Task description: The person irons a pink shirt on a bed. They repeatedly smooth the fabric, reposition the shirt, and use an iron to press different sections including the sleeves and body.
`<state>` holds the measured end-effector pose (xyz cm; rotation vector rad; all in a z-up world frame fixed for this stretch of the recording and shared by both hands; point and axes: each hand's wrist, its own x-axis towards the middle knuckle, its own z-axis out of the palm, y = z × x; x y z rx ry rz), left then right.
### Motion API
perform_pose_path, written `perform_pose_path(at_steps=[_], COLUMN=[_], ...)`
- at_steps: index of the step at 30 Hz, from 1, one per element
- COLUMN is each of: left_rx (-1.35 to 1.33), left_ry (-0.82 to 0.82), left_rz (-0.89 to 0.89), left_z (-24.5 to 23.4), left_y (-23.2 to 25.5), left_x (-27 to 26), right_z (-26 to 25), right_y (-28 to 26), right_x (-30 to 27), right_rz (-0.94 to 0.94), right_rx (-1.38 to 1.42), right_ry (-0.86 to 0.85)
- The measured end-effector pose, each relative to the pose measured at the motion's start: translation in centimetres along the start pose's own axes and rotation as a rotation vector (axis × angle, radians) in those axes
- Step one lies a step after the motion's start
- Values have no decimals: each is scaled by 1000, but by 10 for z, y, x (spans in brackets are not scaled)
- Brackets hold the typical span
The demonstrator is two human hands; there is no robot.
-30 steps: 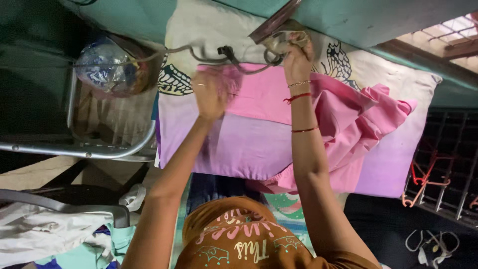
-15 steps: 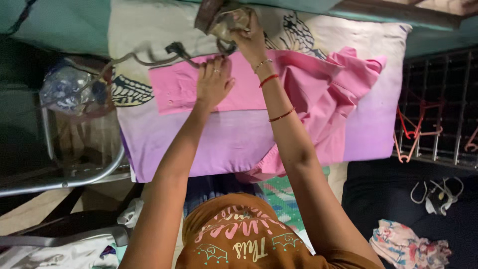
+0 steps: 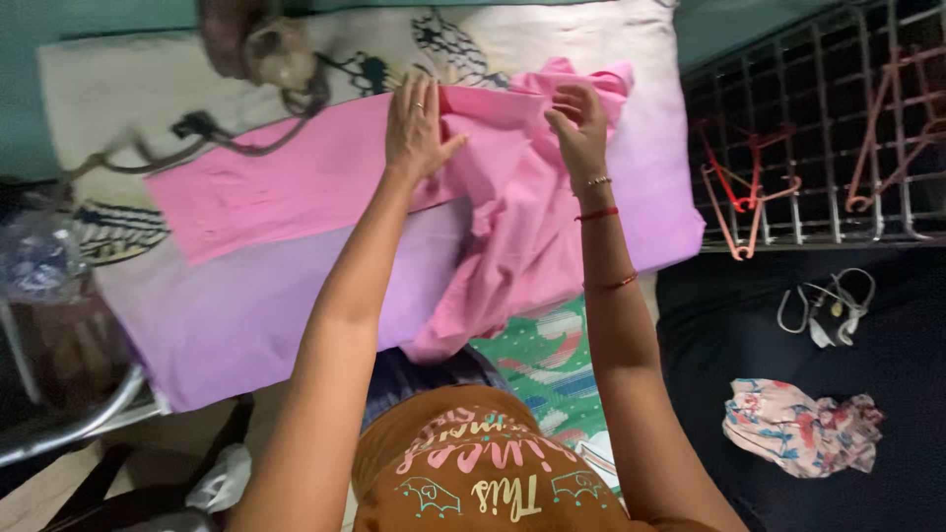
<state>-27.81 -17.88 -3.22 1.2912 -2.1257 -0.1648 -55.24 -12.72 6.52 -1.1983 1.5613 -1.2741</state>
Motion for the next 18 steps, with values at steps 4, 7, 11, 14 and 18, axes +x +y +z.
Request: perform_pose_path(at_steps=[4, 7, 11, 14, 18], left_rx=[-26, -168, -600, -889, -763], left_ry=[-182, -244, -38, -44, 133], left_rz=[-112, -247, -415, -516, -635], left_z=[23, 13, -73, -178, -286], left_y=[23, 34, 39, 37, 40], left_x=[24, 18, -31, -77, -135], right_z=[-86, -127, -147, -121, -76], right_y=[28, 69, 99, 91, 64], right_x=[0, 9, 30, 41, 51], right_rz=[42, -39, -228, -211, -657], right_rx=[-60, -143, -396, -569, -641], right_ry=[149, 177, 120, 40, -170])
